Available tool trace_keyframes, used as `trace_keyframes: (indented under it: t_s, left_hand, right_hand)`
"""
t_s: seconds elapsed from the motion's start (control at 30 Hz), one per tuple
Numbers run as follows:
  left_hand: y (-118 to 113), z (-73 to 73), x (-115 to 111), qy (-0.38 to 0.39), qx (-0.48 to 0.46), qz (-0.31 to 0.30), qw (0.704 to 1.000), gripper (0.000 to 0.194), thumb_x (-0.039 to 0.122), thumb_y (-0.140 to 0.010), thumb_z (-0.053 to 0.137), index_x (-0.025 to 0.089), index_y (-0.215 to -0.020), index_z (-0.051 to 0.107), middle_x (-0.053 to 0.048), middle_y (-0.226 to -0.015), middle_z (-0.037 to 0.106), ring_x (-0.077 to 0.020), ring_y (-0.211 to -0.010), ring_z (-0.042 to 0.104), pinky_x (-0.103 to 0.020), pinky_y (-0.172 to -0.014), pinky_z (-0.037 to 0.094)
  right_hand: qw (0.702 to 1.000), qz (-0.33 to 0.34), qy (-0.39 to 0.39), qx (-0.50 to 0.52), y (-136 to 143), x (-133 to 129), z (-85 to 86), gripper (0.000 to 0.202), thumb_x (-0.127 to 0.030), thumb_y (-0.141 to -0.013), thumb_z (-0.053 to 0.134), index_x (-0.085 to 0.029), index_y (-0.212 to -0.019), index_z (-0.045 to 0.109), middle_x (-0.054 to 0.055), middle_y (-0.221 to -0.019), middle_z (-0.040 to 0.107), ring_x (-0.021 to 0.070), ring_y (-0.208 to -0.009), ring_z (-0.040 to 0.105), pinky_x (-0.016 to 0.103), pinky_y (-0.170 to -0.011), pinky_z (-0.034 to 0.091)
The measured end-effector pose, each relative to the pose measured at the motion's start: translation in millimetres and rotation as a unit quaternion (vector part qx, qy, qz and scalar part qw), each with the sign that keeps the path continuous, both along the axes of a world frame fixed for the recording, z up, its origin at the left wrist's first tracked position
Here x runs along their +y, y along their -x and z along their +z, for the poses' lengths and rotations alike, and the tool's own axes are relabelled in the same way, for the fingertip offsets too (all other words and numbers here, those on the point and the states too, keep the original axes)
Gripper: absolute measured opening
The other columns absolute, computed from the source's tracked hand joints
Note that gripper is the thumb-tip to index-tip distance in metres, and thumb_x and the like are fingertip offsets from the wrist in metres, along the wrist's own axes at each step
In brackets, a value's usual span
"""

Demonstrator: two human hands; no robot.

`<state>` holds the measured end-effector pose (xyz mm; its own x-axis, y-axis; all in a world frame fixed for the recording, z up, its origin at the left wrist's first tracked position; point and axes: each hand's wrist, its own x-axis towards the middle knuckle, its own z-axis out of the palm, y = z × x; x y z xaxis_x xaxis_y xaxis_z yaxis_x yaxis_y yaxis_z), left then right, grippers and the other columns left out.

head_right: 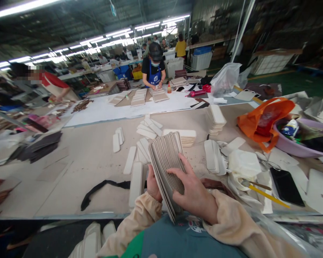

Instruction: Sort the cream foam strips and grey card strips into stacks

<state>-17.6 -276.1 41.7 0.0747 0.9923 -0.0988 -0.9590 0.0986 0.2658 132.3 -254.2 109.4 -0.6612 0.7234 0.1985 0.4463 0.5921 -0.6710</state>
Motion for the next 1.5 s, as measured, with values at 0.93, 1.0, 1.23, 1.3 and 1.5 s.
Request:
trace_keyframes:
  t_s: [0.93, 1.0, 1.23, 1.3, 1.5]
  left_hand:
    - [50, -20.0, -23, 0.06, -0.002, 0.05, 0.997, 0.075, 0.068, -0.085, 0.029, 0.01, -0.126, 0.056, -0.016, -0.133, 0.054, -0.0314, -0.128, 0.043, -0.046, -0.11, 0.029]
    - [64, -21.6, -30, 0.078, -0.001, 0.086, 0.993, 0.074, 0.068, -0.085, 0.03, 0.011, -0.125, 0.057, -0.016, -0.133, 0.054, -0.031, -0.129, 0.043, -0.046, -0.11, 0.029]
    - [111, -26.7, -45, 0.122, 0.028, 0.174, 0.977, 0.073, 0.069, -0.083, 0.034, 0.014, -0.123, 0.06, -0.013, -0.131, 0.057, -0.0308, -0.126, 0.047, -0.047, -0.108, 0.034]
    - [126, -29.3, -52, 0.133, 0.046, 0.185, 0.973, 0.072, 0.074, -0.079, 0.034, 0.02, -0.115, 0.067, -0.008, -0.126, 0.061, -0.031, -0.126, 0.047, -0.046, -0.107, 0.036]
    - [177, -49.1, -98, 0.172, 0.078, 0.206, 0.96, 0.068, 0.081, -0.074, 0.023, 0.041, -0.096, 0.074, 0.009, -0.105, 0.07, -0.0297, -0.125, 0.049, -0.046, -0.107, 0.038]
  right_hand:
    - [0.991, 0.103, 0.09, -0.01, 62, 14, -36.1, 0.057, -0.012, -0.063, 0.054, -0.022, -0.119, 0.052, 0.01, -0.154, 0.01, 0.028, -0.142, 0.019, 0.047, -0.112, 0.027]
    - [0.986, 0.135, 0.102, 0.002, 80, 16, -39.8, 0.059, -0.011, -0.062, 0.053, -0.022, -0.12, 0.052, 0.01, -0.154, 0.01, 0.0277, -0.142, 0.018, 0.046, -0.112, 0.027]
    - [0.956, 0.249, 0.155, 0.034, 132, 29, -40.6, 0.057, -0.014, -0.065, 0.059, -0.021, -0.121, 0.053, 0.01, -0.155, 0.011, 0.0289, -0.142, 0.019, 0.046, -0.112, 0.028]
    - [0.926, 0.304, 0.215, 0.064, 148, 45, -49.5, 0.056, -0.024, -0.072, 0.062, -0.023, -0.126, 0.049, 0.011, -0.153, 0.021, 0.0273, -0.14, 0.026, 0.046, -0.109, 0.032]
    - [0.974, 0.022, 0.215, 0.067, 227, 132, -145.6, 0.048, -0.047, -0.085, 0.049, -0.021, -0.124, 0.045, 0.013, -0.13, 0.052, 0.0282, -0.12, 0.053, 0.047, -0.097, 0.046]
